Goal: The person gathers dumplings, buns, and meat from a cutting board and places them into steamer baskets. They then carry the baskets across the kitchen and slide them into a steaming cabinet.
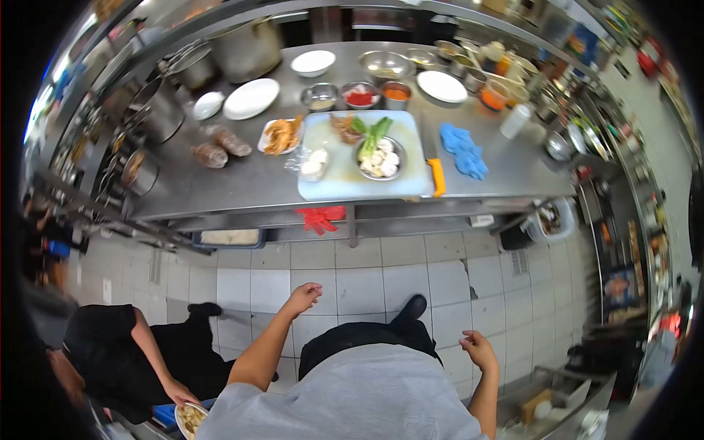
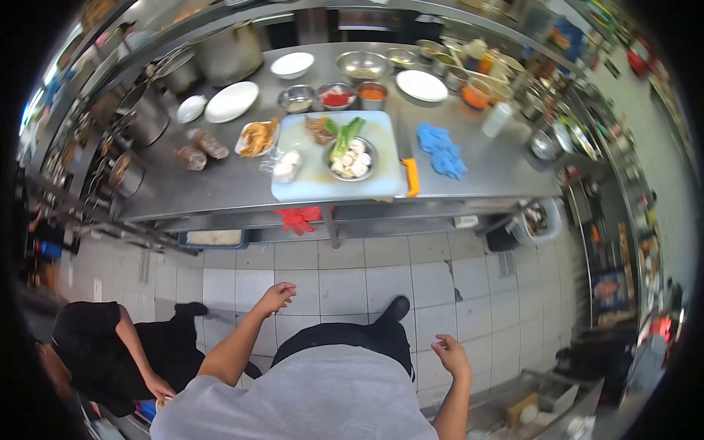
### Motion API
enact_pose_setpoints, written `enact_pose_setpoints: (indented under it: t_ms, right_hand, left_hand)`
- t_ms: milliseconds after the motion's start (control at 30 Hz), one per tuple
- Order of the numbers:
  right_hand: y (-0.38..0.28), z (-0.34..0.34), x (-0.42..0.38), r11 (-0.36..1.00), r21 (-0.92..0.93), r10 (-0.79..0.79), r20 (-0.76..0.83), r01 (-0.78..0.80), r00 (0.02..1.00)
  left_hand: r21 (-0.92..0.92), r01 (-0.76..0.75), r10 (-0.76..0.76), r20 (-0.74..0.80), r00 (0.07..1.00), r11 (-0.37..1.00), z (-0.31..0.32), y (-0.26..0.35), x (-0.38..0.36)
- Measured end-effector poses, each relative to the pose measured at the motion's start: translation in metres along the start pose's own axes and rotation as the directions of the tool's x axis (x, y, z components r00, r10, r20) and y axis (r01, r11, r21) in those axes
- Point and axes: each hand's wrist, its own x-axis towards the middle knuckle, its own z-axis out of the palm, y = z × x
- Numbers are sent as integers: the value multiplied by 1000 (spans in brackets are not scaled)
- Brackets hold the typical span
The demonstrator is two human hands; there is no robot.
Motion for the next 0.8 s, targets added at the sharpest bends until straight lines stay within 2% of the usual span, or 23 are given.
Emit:
enact_pose_setpoints:
  t_ms: [33,100,133,200,233,300,333,367,400,467,500,533,567,600,667,700,733,767,800]
  right_hand:
    - [0,-1,19,1000,15,25,58,-26,998]
    - [5,-7,57,999,16,44,133,-46,990]
    - [11,-11,77,999,9,38,166,-40,985]
    - [18,-30,105,1000,-2,24,203,-24,979]
    - [20,-42,118,999,1,31,205,-32,978]
    - [18,-63,145,999,13,34,207,-37,978]
    - [11,-79,152,990,104,69,226,-94,972]
    - [4,-96,162,970,189,102,247,-151,964]
    - [1,-110,175,971,185,100,252,-149,963]
    - [-9,-134,206,953,283,46,222,-109,974]
    - [-19,-142,227,971,238,-53,172,10,984]
    - [-38,-152,247,974,189,-151,124,126,981]
    - [-72,-156,260,952,188,-256,51,242,965]
    - [-115,-155,271,919,178,-354,-25,353,935]
    - [-199,-143,291,774,296,-568,-66,559,821]
    - [-246,-143,297,754,113,-653,16,647,757]
    - [-290,-136,304,734,123,-679,132,668,722]
    - [-313,-118,322,529,-6,-844,107,849,526]
    - [-345,-107,328,383,-88,-912,124,920,391]
  left_hand:
    - [-20,11,-12,-33,999,1000,4,9,4]
    - [-150,-138,128,-76,989,979,20,33,19]
    - [-160,-131,117,-94,989,978,30,52,27]
    - [-242,-242,206,-165,965,940,50,113,44]
    - [-243,-247,208,-176,962,938,62,148,51]
    - [-407,-327,215,-296,931,853,83,218,64]
    - [-403,-329,217,-298,929,854,92,248,77]
    - [-446,-360,187,-385,904,820,100,277,90]
    - [-484,-392,147,-468,871,782,106,298,101]
    - [-525,-396,112,-491,864,753,108,313,143]
    - [-563,-396,80,-503,861,725,107,319,158]
    - [-575,-490,118,-563,818,655,114,336,157]
    - [-576,-487,109,-567,816,657,120,342,156]
    - [-542,-515,130,-595,793,665,126,345,157]
    - [-509,-546,157,-620,769,666,140,358,158]
    - [-519,-534,155,-605,781,667,147,362,156]
    - [-530,-522,150,-592,792,668,152,366,155]
    - [-535,-525,142,-599,788,662,155,370,154]
    - [-559,-502,138,-567,812,660,157,372,152]
